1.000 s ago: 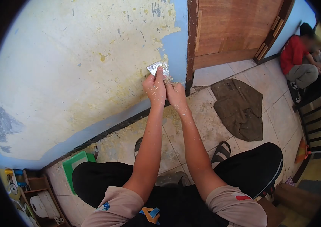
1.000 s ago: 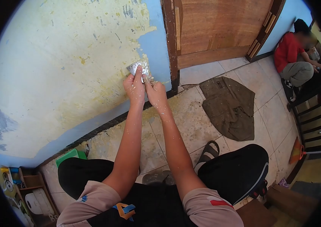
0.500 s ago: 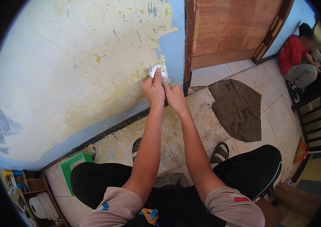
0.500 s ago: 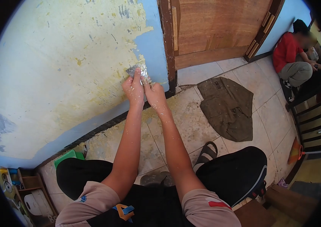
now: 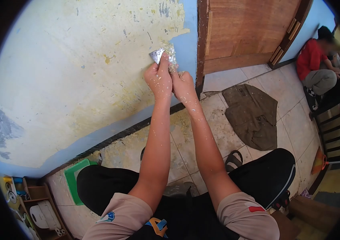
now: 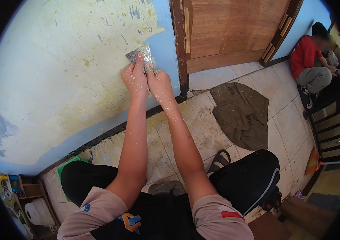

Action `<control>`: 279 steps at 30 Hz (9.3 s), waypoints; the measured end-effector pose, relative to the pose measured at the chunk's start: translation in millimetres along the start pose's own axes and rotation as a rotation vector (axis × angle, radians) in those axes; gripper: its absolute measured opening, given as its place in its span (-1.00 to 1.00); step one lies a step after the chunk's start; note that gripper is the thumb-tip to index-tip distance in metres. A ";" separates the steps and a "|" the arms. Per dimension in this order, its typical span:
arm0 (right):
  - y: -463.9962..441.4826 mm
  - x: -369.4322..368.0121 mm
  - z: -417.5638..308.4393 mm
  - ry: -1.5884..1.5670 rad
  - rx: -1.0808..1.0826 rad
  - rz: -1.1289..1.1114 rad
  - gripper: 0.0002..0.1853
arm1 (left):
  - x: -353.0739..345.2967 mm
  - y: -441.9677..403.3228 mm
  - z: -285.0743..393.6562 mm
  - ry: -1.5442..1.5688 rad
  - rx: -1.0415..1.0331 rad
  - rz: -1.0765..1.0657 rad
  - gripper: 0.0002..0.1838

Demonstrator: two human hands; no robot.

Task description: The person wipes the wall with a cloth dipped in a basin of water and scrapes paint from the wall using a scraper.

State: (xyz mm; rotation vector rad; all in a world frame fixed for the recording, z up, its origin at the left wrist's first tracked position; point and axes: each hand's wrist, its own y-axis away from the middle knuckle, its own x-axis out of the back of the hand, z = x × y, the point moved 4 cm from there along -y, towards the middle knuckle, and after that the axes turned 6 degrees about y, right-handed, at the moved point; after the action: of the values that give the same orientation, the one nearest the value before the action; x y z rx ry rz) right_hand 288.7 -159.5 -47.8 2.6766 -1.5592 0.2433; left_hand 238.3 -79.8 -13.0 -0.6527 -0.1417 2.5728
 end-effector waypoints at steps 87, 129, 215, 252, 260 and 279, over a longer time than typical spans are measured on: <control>22.5 1.9 44.9 -0.296 -0.193 -0.146 -0.39 | 18.7 27.2 -29.6 -0.184 -0.069 -0.019 -0.63; 29.6 -12.0 9.2 -0.387 -0.177 -0.172 -0.42 | 17.9 6.0 5.7 -0.352 -0.091 -0.121 -0.61; 5.6 20.4 -21.3 -0.143 -0.101 -0.143 -0.33 | -12.9 0.5 2.7 -0.089 -0.078 -0.014 -0.61; 21.3 -10.1 -14.8 -0.389 -0.237 -0.262 -0.51 | 4.0 -0.6 22.3 -0.376 -0.132 -0.083 -0.58; 8.9 1.2 -48.0 -0.438 -0.153 -0.236 -0.40 | -21.1 -16.1 51.5 -0.421 -0.161 -0.137 -0.57; 22.2 3.1 -21.2 -0.289 -0.218 -0.241 -0.38 | 6.9 -5.0 5.5 -0.253 -0.002 -0.087 -0.61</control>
State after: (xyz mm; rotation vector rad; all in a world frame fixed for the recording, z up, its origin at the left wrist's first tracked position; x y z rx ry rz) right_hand 268.4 -170.8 -27.5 2.7774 -1.2132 -0.3151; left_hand 232.4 -72.0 -10.0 -0.3113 -0.2493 2.5613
